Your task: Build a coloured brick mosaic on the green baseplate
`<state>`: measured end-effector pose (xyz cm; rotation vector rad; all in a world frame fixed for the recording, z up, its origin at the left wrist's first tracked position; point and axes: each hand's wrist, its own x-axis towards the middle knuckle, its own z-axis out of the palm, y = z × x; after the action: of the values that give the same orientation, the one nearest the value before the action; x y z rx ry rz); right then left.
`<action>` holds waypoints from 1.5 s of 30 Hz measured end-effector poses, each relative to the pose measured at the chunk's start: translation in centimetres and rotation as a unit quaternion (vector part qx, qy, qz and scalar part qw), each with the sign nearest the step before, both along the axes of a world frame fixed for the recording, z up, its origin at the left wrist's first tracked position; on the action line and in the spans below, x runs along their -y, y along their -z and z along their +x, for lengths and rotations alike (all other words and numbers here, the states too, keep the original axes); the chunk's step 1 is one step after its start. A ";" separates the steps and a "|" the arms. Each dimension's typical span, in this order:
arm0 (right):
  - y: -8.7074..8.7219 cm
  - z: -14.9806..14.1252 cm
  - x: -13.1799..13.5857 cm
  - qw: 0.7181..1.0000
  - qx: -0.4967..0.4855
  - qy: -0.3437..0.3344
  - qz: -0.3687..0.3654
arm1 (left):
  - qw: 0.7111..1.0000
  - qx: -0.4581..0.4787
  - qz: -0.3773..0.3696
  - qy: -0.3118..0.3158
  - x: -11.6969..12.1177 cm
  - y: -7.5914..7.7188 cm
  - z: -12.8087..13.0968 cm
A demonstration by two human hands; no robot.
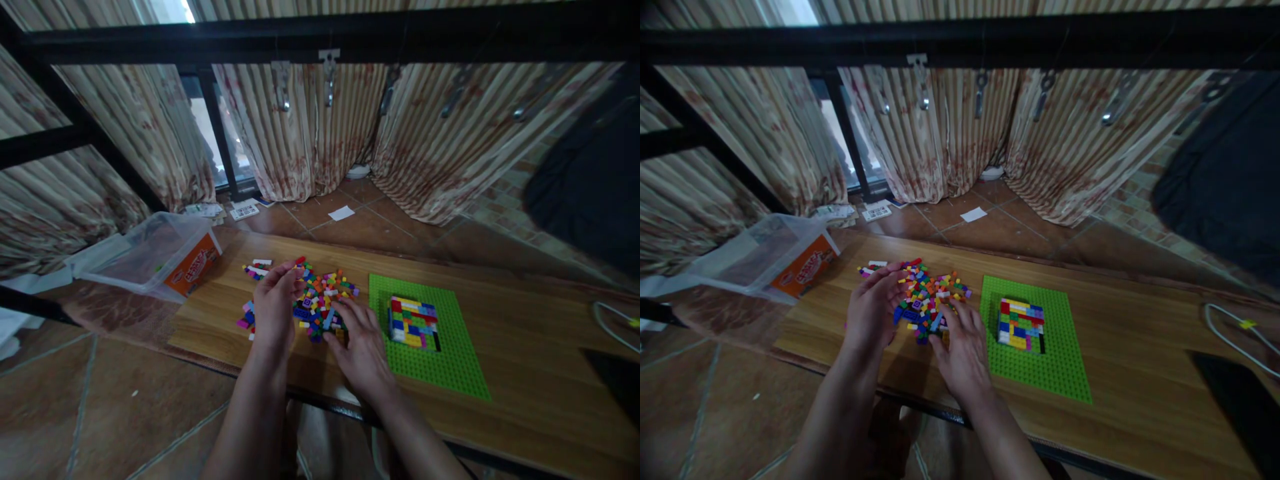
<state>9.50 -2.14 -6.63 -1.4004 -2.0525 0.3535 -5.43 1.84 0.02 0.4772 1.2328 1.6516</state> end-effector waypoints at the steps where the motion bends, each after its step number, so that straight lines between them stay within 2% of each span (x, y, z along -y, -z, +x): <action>1: 0.0 -0.1 -0.1 1.000 0.001 -0.007 0.001 | 1.000 0.002 0.000 -0.006 0.0 0.0 -0.3; 7: 0.2 -0.8 -0.6 1.000 -0.005 -0.020 0.007 | 0.999 0.011 -0.006 -0.051 -0.2 0.0 -1.8; 14: 0.0 -2.4 -0.9 1.000 0.006 -0.006 0.016 | 0.999 0.016 -0.003 -0.041 0.1 0.2 -2.1; 21: 0.3 -4.5 -0.9 0.999 -0.001 -0.025 0.025 | 0.998 0.026 -0.004 -0.053 0.1 0.3 -2.8; 32: 0.6 -6.9 -1.2 0.999 0.004 0.035 -0.012 | 0.998 0.038 -0.001 -0.053 -0.2 -0.1 -2.8; 39: -0.8 -6.7 -1.2 0.999 -0.047 0.019 0.003 | 0.999 -0.005 -0.002 -0.044 -0.2 -0.2 -2.7; 45: -2.6 -3.9 -1.2 0.981 -0.190 0.037 0.000 | 0.997 -0.068 -0.001 -0.039 -0.1 -0.4 -1.3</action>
<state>5.57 -0.92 -3.98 -1.2912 -1.6846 0.5438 -6.77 1.90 0.47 0.5534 1.3669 1.7070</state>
